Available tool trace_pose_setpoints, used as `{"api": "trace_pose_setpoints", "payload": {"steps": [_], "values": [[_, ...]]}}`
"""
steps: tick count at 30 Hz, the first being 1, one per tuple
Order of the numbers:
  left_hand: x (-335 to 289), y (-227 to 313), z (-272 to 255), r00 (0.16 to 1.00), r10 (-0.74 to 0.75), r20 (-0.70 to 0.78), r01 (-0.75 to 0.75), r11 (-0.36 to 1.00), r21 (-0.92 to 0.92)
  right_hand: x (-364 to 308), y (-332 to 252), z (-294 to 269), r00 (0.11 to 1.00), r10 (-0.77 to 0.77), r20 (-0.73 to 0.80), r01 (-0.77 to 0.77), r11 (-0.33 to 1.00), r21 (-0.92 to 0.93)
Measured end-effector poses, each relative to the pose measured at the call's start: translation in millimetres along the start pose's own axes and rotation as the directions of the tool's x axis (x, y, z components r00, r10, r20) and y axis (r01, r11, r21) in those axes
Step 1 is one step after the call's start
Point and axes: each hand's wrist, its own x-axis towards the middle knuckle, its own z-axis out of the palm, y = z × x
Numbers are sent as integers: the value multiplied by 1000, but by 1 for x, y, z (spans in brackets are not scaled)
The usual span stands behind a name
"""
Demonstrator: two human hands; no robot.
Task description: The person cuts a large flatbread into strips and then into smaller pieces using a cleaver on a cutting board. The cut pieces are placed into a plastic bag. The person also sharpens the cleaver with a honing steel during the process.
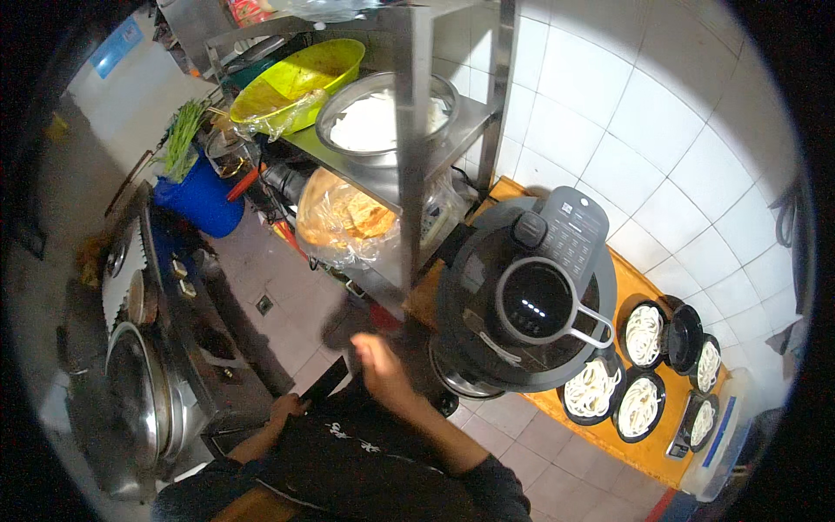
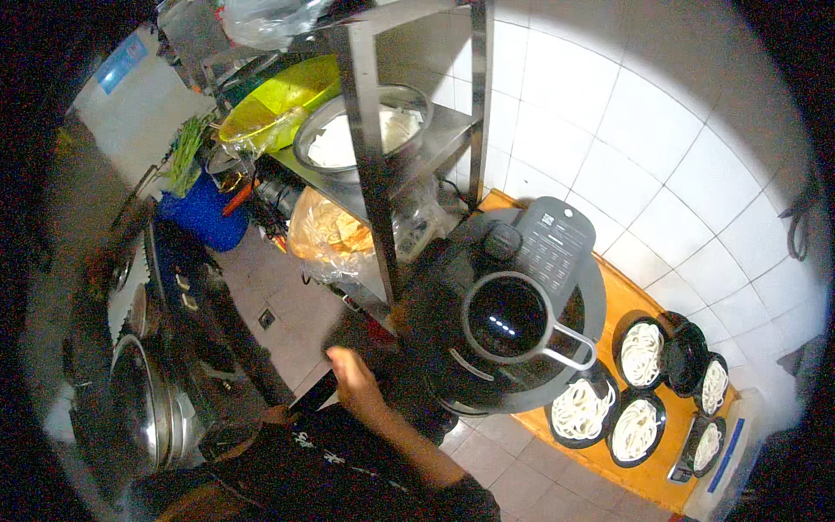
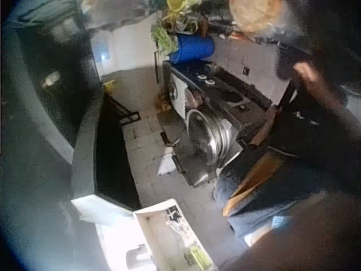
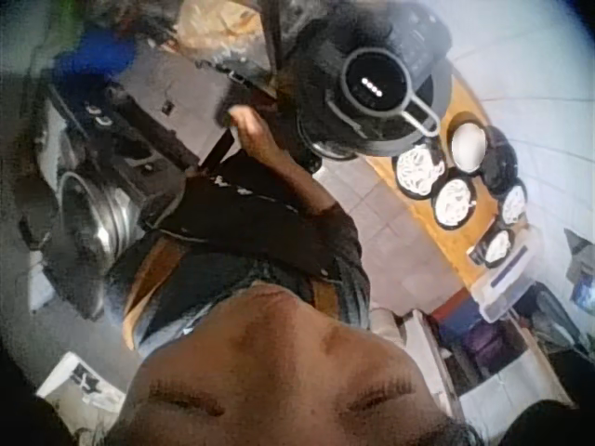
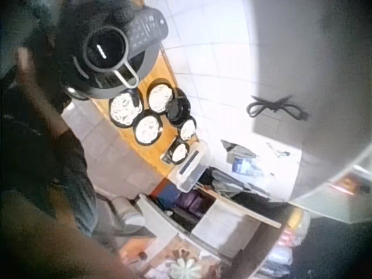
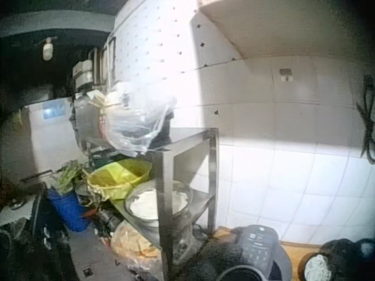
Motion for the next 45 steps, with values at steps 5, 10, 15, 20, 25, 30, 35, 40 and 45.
{"api": "trace_pose_setpoints", "payload": {"steps": [5, 10, 15, 20, 25, 30, 35, 40, 45], "values": [[65, -49, -1, 997, -47, 56, 51, 997, -61, 153, 81, 51, 950, 43, -309, -125, 960, -251], [130, -88, -35, 997, -39, 63, 48, 986, -159, 247, 181, 53, 520, 807, -280, -634, 584, 507], [181, -144, -74, 995, -64, 72, 77, 978, -196, 267, 216, 64, 398, 891, -218, -838, 450, 309], [227, -159, -105, 998, -43, 44, 52, 972, -229, 259, 273, 51, 364, 856, -366, -715, 509, 480], [244, -167, -117, 998, -44, 34, 51, 965, -256, 275, 233, 57, 457, 874, -164, -560, 426, 711], [248, -180, -123, 1000, -12, 25, 17, 973, -232, 284, 160, 108, 365, 898, -244, -514, 413, 751], [268, -153, -134, 993, 108, 44, -98, 977, -189, 214, 90, 137, 514, 673, -532, -586, 728, 356], [296, -125, -158, 966, 252, 59, -246, 965, -90, 152, 27, 148, 530, 439, -725, -517, 846, 135], [322, -79, -195, 902, 428, 61, -432, 898, 82, 92, -37, 147, 552, 296, -780, -534, 843, -58]]}}
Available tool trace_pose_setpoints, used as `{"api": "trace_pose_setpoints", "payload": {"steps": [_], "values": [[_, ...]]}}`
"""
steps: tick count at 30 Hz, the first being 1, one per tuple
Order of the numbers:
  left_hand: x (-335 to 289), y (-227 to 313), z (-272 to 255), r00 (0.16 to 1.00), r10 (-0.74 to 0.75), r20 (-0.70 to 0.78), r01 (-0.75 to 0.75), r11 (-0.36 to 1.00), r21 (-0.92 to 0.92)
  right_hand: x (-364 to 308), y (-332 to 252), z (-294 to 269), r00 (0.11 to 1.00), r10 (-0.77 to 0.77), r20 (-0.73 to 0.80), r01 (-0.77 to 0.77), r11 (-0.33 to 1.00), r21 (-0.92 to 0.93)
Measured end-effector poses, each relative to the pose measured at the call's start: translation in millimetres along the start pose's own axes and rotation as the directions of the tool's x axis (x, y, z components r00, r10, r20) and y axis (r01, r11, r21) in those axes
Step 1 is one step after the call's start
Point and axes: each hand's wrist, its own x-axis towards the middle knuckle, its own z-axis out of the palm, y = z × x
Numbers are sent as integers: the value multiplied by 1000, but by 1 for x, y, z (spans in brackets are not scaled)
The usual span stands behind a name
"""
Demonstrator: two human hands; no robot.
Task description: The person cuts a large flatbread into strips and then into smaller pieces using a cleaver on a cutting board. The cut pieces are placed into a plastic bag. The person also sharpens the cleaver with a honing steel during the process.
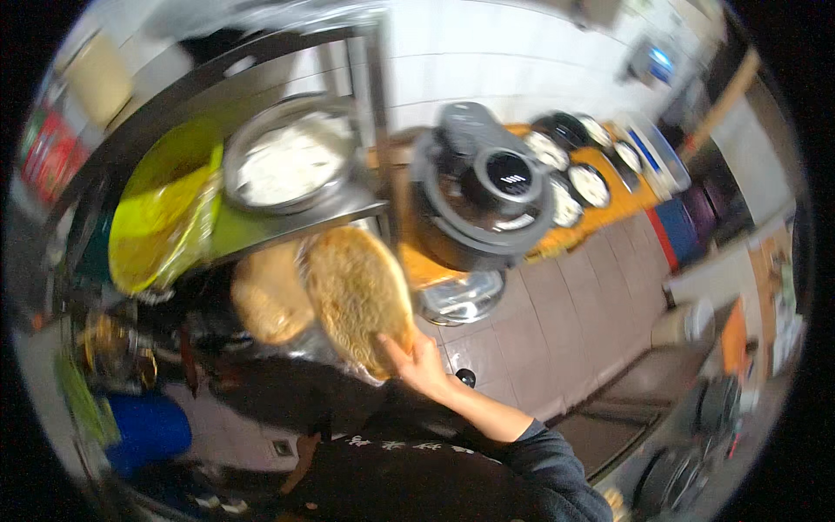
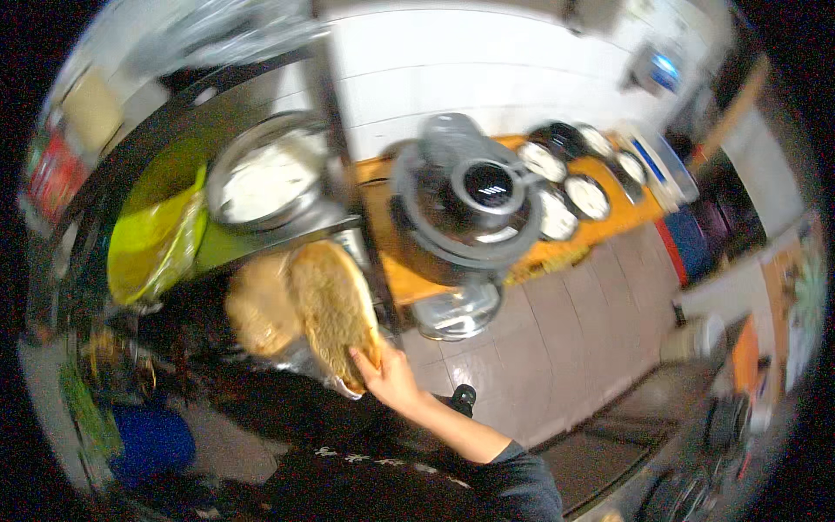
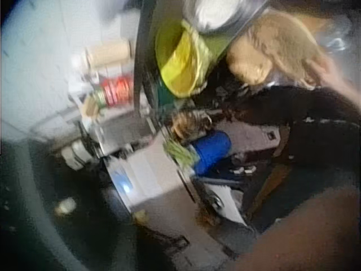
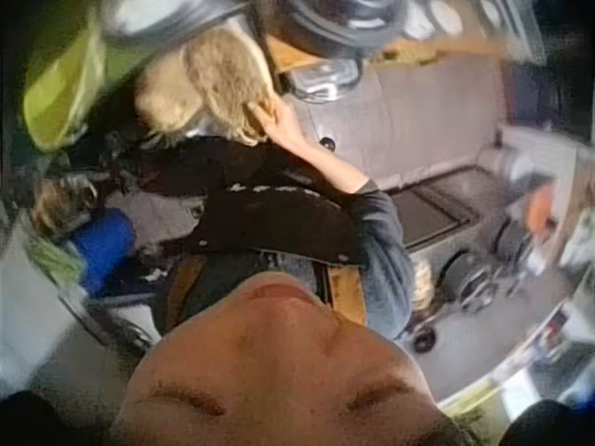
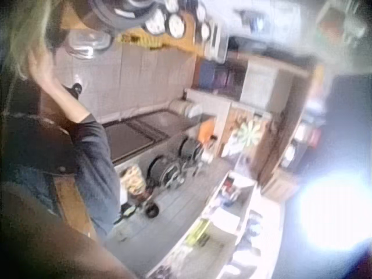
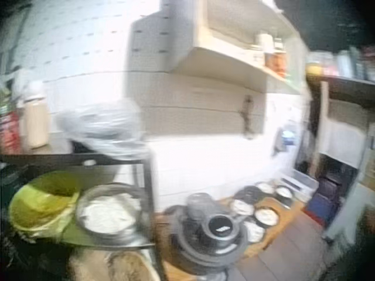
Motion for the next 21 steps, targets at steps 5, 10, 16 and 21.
{"api": "trace_pose_setpoints", "payload": {"steps": [5, 10, 16, 21], "values": [[60, 128, -21, 936, 352, 5, -348, 923, 165, -78, -19, -103, 958, -284, -40, 281, 958, -57], [53, 305, 34, 703, 695, 150, -703, 646, 297, -215, -16, -207, 909, -40, -416, 63, 997, 42], [-38, 444, 115, 413, 824, 388, -890, 277, 361, -405, 15, -270, 136, 305, -943, 228, 916, 329], [-94, 484, 167, 292, 779, 555, -920, 71, 385, -543, -9, -236, -404, 452, -796, 646, 756, 101]]}}
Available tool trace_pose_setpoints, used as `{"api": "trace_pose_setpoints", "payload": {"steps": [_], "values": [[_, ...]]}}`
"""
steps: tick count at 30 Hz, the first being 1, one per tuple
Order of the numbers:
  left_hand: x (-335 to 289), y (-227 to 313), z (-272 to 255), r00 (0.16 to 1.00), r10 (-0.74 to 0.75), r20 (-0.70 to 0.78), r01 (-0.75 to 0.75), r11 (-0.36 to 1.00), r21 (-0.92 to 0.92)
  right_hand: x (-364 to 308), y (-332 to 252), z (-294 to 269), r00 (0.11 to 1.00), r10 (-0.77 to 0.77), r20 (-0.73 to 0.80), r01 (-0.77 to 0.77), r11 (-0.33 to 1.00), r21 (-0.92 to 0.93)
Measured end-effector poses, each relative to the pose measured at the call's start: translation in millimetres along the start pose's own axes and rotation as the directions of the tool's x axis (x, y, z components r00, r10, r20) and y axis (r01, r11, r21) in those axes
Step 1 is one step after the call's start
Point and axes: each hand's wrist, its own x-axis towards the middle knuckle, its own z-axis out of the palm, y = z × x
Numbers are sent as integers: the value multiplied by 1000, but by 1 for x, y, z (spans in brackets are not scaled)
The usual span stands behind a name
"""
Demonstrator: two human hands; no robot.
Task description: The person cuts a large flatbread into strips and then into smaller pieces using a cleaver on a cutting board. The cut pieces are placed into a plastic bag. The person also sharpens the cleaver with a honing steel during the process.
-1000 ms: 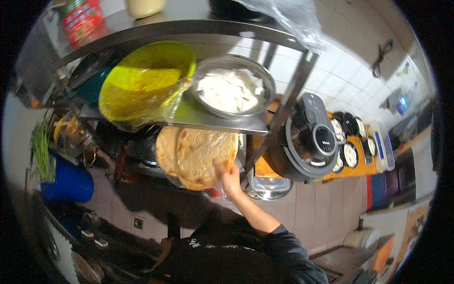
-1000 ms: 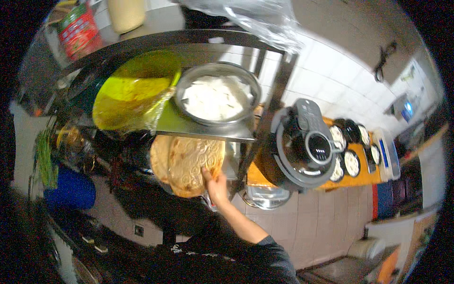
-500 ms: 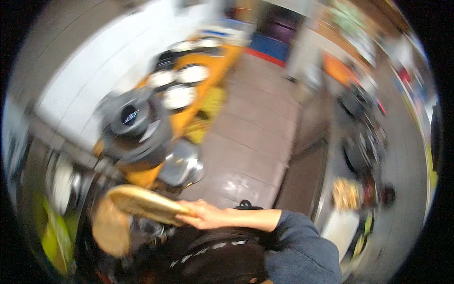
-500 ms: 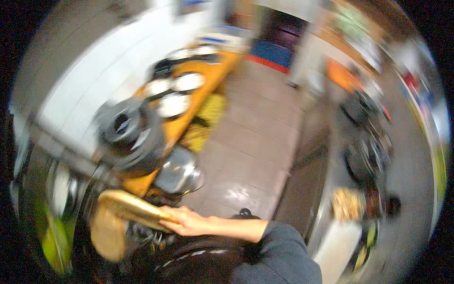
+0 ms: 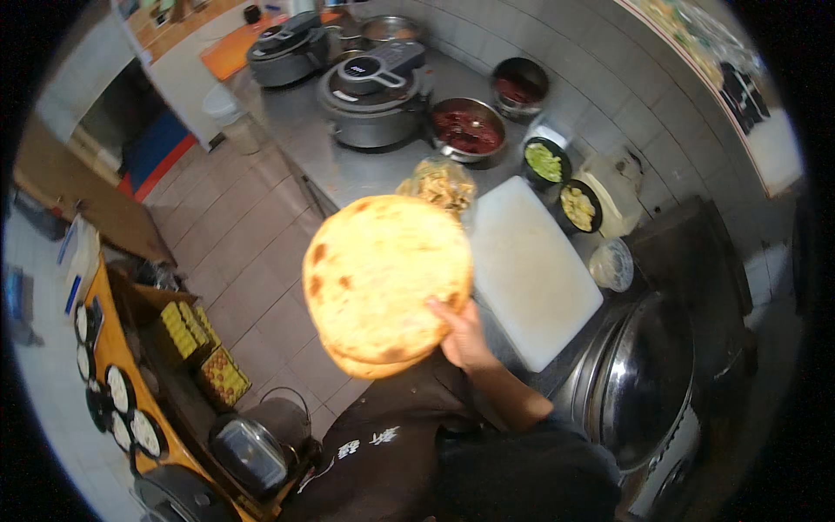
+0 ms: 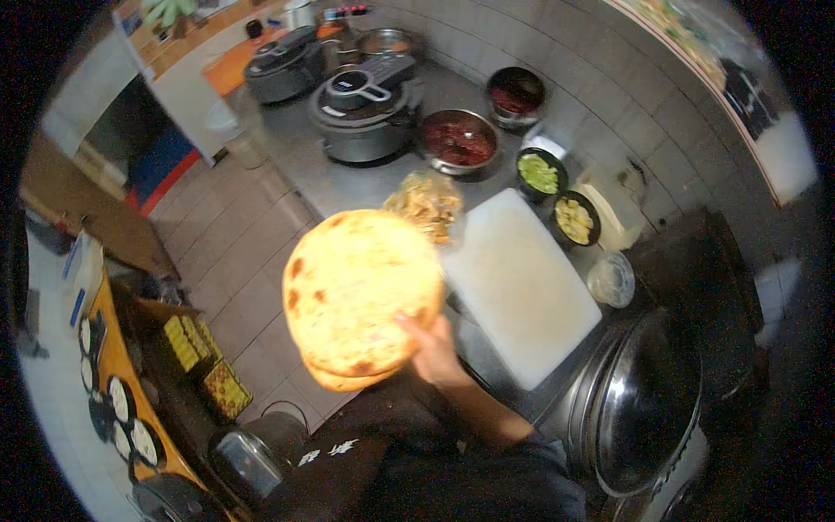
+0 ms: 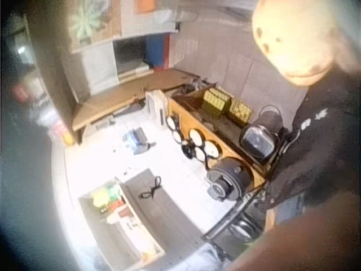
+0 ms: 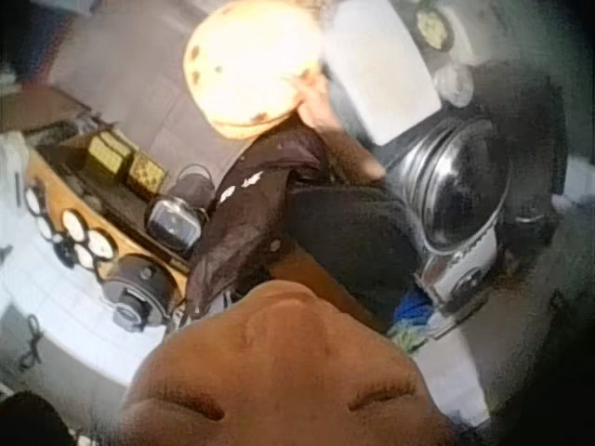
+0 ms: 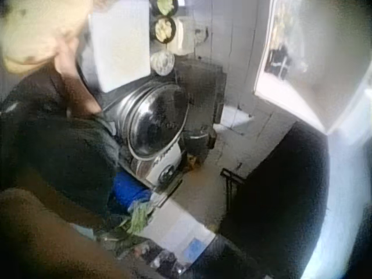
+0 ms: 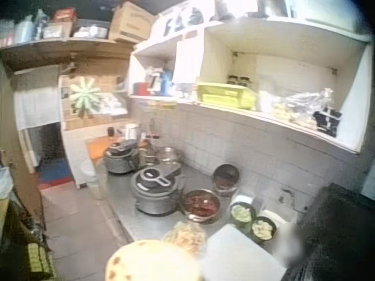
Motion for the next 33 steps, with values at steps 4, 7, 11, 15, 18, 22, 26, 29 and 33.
{"api": "trace_pose_setpoints", "payload": {"steps": [4, 7, 11, 15, 18, 22, 26, 29, 33], "values": [[25, 38, 4, 995, 88, 55, -91, 995, 51, -18, -6, -118, 790, -549, -273, 396, 797, -457], [48, 53, 2, 984, 161, 73, -166, 984, 64, -34, 1, -193, 576, -802, -159, 240, 352, -905], [108, 74, 11, 931, 356, 83, -360, 932, 49, -21, 22, -289, 616, -490, -616, 560, 823, -94], [138, 122, 17, 822, 569, -21, -564, 819, 110, -9, 39, -303, 698, -212, -684, 519, 808, 279], [85, 204, -11, 893, 283, 349, -278, 958, -67, -6, 42, -315, 673, -301, -676, 522, 841, 145], [93, 205, 0, 803, 503, 321, -511, 857, -63, 11, 27, -308, 587, -405, -701, 485, 869, -96], [62, 256, 6, 706, 571, 418, -606, 793, -60, 22, 10, -341, 303, -605, -737, 171, 795, -582], [14, 312, -10, 627, 632, 455, -695, 718, -40, 21, -3, -343, 248, -639, -728, -203, 700, -685], [-1, 343, 18, 537, 725, 432, -775, 626, -87, 6, 3, -311, 449, -529, -720, 291, 849, -442]]}}
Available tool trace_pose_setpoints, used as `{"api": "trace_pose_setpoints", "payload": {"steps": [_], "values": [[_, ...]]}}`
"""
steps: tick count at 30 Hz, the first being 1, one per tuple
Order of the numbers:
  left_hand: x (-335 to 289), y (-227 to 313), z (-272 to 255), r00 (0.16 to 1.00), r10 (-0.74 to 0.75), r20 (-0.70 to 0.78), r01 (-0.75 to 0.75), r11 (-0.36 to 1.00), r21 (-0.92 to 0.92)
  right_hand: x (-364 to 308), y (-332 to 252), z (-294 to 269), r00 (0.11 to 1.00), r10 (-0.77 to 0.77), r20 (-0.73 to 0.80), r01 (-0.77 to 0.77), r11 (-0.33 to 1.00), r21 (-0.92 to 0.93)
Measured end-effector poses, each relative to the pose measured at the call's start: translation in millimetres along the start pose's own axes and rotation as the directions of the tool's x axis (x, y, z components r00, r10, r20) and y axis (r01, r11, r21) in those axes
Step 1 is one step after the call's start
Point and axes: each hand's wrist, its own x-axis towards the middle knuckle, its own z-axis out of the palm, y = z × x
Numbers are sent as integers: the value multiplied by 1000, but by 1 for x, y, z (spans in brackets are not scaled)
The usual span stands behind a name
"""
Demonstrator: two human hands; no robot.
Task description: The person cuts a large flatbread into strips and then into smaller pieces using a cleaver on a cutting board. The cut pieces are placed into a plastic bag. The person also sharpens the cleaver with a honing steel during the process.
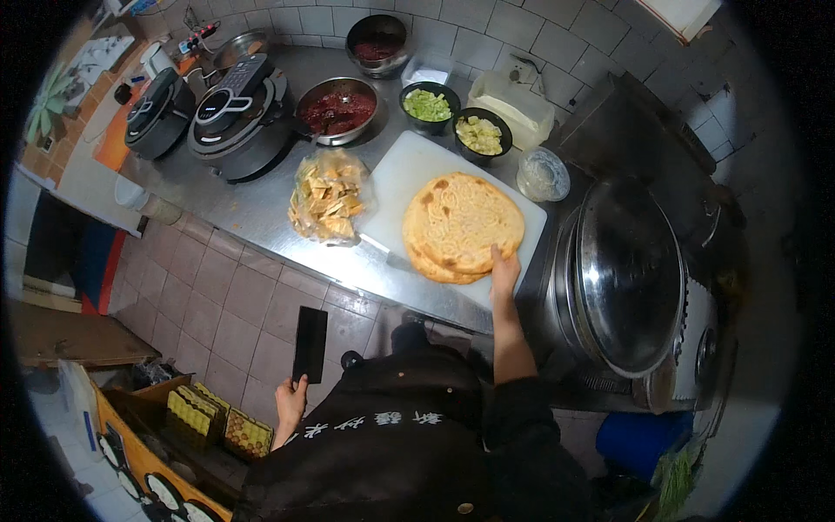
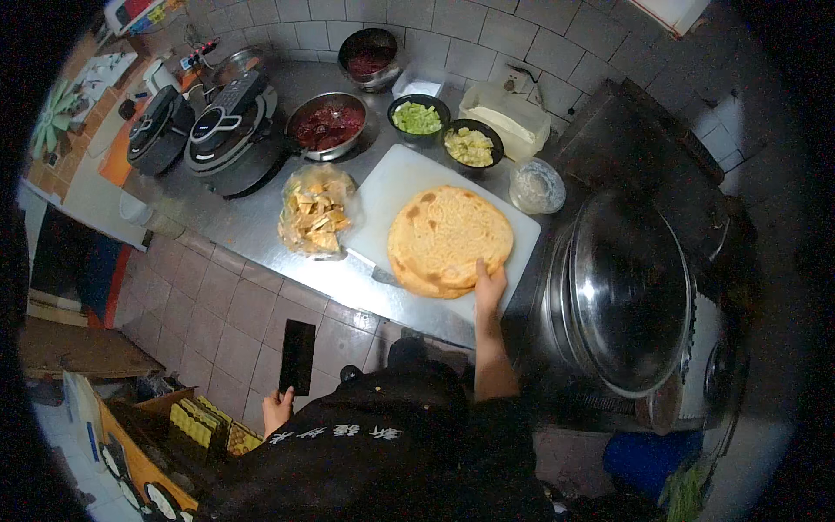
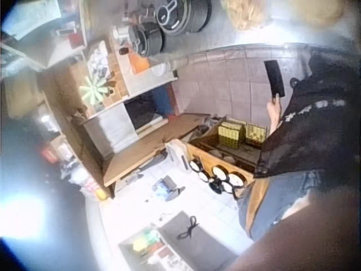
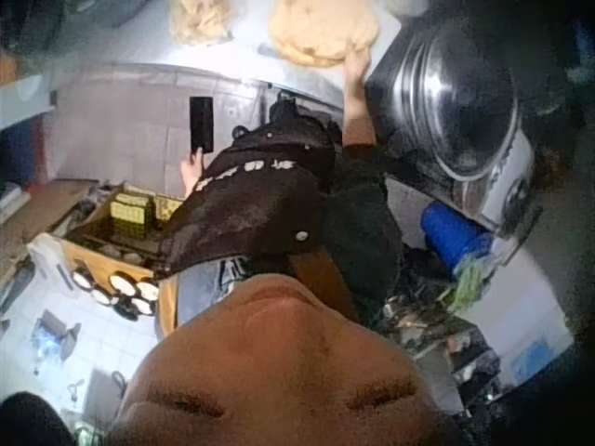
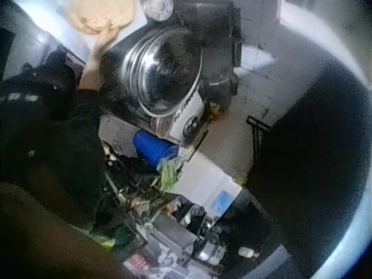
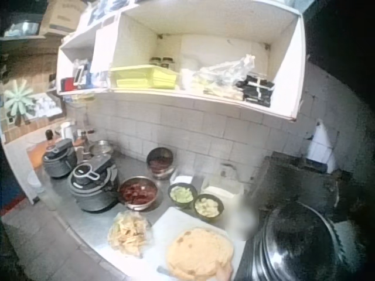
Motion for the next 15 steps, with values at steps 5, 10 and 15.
{"api": "trace_pose_setpoints", "payload": {"steps": [5, 10, 15], "values": [[11, 109, 24, 998, -56, 35, 59, 995, -86, -37, 12, -22, 965, 218, 147, -239, 961, 141], [45, 182, 59, 998, 37, 46, -37, 999, -21, -42, -5, -26, 925, 350, 148, -374, 907, 194], [81, 272, 80, 978, 205, -22, -204, 977, 56, -19, -18, -22, 880, 434, 192, -465, 870, 163]]}}
